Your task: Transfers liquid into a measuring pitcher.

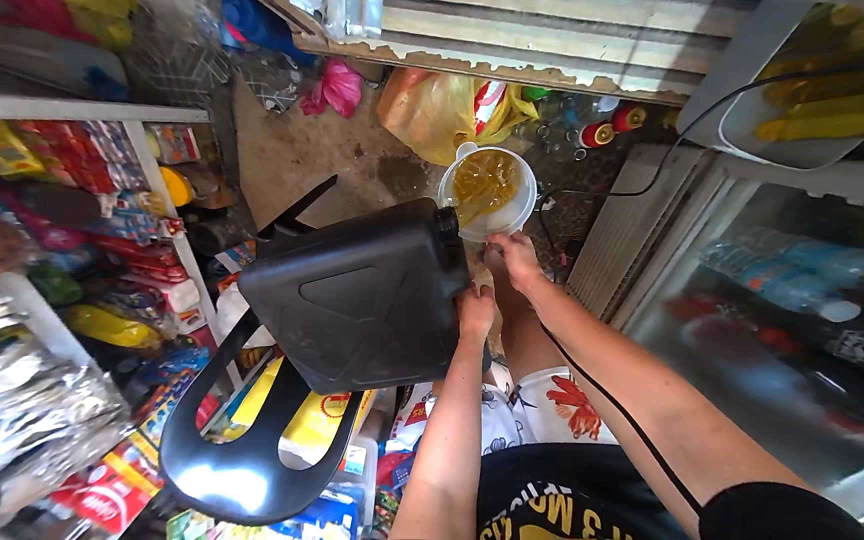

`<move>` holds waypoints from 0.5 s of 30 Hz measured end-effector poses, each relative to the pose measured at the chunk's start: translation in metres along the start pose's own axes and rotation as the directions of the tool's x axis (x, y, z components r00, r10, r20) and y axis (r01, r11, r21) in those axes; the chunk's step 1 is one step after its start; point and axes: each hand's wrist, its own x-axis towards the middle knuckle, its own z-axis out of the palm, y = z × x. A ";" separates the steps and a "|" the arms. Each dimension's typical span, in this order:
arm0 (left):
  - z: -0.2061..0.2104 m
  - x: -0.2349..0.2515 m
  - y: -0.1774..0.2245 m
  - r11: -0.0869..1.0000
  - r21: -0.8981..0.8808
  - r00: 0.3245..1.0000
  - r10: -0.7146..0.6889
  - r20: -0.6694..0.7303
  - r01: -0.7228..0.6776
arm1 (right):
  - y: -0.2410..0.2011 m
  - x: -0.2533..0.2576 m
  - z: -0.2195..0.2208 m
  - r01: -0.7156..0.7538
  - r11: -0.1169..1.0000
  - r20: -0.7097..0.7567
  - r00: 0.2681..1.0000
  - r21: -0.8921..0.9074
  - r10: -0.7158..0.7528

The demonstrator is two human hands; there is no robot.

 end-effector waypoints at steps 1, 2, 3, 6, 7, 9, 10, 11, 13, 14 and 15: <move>0.000 0.000 0.000 1.000 -0.002 1.000 -0.003 0.002 0.003 | 0.000 0.000 0.000 0.002 1.000 0.000 1.000 -0.001 -0.002; 0.000 0.001 0.000 1.000 -0.001 1.000 -0.002 0.003 0.002 | 0.000 0.000 0.000 0.004 1.000 -0.001 1.000 -0.002 -0.004; 0.001 0.001 0.000 1.000 0.004 1.000 0.000 0.000 0.000 | 0.000 0.000 0.000 0.007 1.000 -0.005 1.000 -0.005 -0.007; 0.002 0.000 0.001 1.000 0.011 1.000 0.005 -0.002 -0.005 | 0.002 0.001 -0.001 0.005 1.000 -0.011 1.000 -0.008 -0.005; 0.003 0.000 0.002 1.000 0.009 1.000 0.007 -0.001 -0.007 | 0.002 0.001 -0.001 0.010 1.000 -0.013 1.000 -0.005 -0.010; 0.005 0.000 0.003 1.000 -0.004 1.000 0.005 0.001 -0.005 | 0.002 0.002 -0.001 0.014 1.000 -0.015 1.000 0.002 -0.014; 0.006 0.000 0.004 1.000 -0.006 1.000 0.000 0.003 0.000 | 0.002 0.002 -0.002 0.016 1.000 -0.018 1.000 0.003 -0.016; 0.007 0.000 0.005 1.000 -0.005 1.000 -0.001 0.002 0.001 | 0.002 0.002 -0.002 0.018 1.000 -0.022 1.000 0.002 -0.018; 0.010 0.001 0.007 1.000 0.001 1.000 0.001 -0.004 -0.001 | 0.001 0.001 -0.002 0.020 1.000 -0.023 1.000 -0.010 -0.020; 0.011 0.001 0.008 1.000 -0.001 1.000 0.001 -0.006 -0.001 | 0.001 0.001 -0.002 0.023 1.000 -0.023 0.999 -0.018 -0.023; 0.011 0.001 0.009 1.000 -0.004 1.000 -0.001 -0.006 0.001 | 0.000 0.001 -0.002 0.027 0.999 -0.023 0.999 -0.025 -0.027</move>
